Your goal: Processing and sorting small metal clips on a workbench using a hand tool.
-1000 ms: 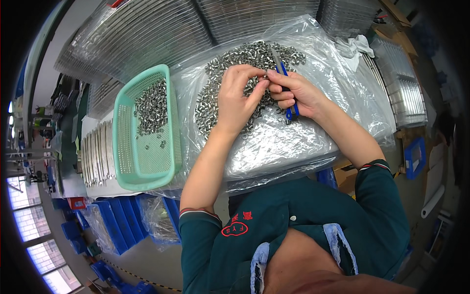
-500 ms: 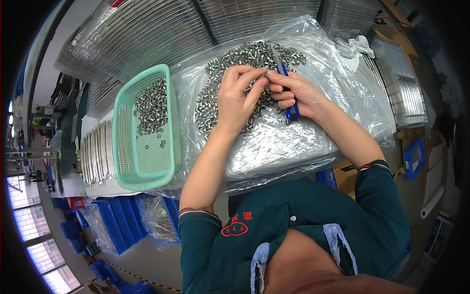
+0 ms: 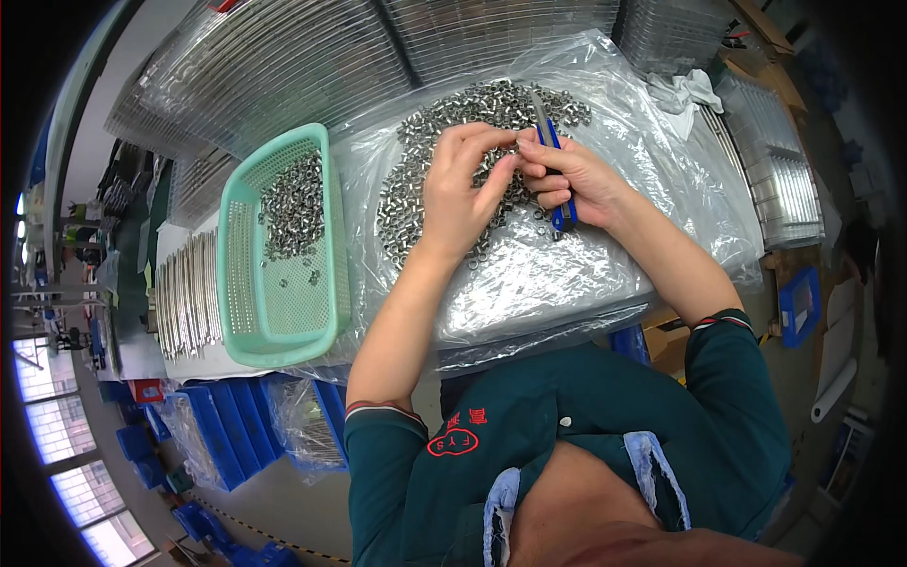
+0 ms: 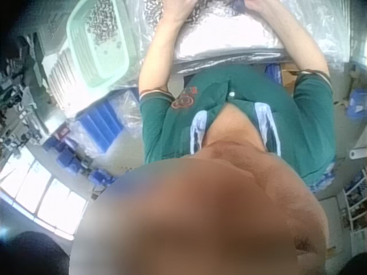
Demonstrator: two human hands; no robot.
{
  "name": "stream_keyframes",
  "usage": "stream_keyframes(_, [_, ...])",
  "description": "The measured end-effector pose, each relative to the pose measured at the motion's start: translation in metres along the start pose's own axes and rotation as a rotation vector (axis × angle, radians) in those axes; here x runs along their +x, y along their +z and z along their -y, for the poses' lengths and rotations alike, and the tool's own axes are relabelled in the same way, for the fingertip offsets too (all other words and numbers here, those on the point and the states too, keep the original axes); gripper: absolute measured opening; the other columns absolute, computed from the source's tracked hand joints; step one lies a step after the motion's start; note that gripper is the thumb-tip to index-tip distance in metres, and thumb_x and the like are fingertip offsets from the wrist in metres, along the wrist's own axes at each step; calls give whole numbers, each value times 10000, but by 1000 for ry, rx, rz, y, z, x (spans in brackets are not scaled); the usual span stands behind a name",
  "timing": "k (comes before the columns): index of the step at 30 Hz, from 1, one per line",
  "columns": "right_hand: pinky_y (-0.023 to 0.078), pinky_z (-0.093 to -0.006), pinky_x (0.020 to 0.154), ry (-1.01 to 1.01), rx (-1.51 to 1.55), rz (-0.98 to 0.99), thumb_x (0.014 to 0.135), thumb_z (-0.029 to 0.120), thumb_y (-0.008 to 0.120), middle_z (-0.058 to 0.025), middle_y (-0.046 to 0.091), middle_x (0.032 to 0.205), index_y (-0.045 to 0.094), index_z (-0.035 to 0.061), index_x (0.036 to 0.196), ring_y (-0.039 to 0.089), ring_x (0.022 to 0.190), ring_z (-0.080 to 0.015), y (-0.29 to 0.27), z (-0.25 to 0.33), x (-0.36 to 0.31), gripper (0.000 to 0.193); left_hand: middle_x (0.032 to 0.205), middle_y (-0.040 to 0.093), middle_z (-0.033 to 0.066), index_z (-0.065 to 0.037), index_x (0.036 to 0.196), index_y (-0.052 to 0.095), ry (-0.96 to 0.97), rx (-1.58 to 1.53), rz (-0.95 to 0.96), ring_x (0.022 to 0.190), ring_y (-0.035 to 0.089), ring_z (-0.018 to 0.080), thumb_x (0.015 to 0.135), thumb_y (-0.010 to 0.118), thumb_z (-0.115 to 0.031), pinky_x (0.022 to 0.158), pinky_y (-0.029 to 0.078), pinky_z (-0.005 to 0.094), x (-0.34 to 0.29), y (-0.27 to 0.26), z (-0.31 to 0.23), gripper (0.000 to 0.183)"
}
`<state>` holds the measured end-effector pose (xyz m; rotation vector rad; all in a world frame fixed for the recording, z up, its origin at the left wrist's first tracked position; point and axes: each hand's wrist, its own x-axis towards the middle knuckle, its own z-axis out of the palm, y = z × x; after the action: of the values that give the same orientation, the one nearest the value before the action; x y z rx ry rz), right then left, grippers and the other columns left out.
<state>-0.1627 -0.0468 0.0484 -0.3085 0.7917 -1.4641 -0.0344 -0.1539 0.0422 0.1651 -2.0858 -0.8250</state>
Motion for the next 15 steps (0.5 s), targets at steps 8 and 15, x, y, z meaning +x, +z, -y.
stream_keyframes(8, [270,-115,349,-2,-19,-5,871,169,542,39,472,658,482,116,948,352,440,18,0,1,1,111,944,570,88,-32,944,605,-2,21,-27,840,555,169,763,636,-31,662,468,253,0,0,1,184])
stream_keyframes(15, [261,-119,342,28,-12,15,857,204,572,49,465,645,505,100,838,343,432,20,-3,1,1,125,895,583,76,-47,886,616,-81,-37,-47,833,560,218,729,657,-62,697,460,308,1,2,-4,163])
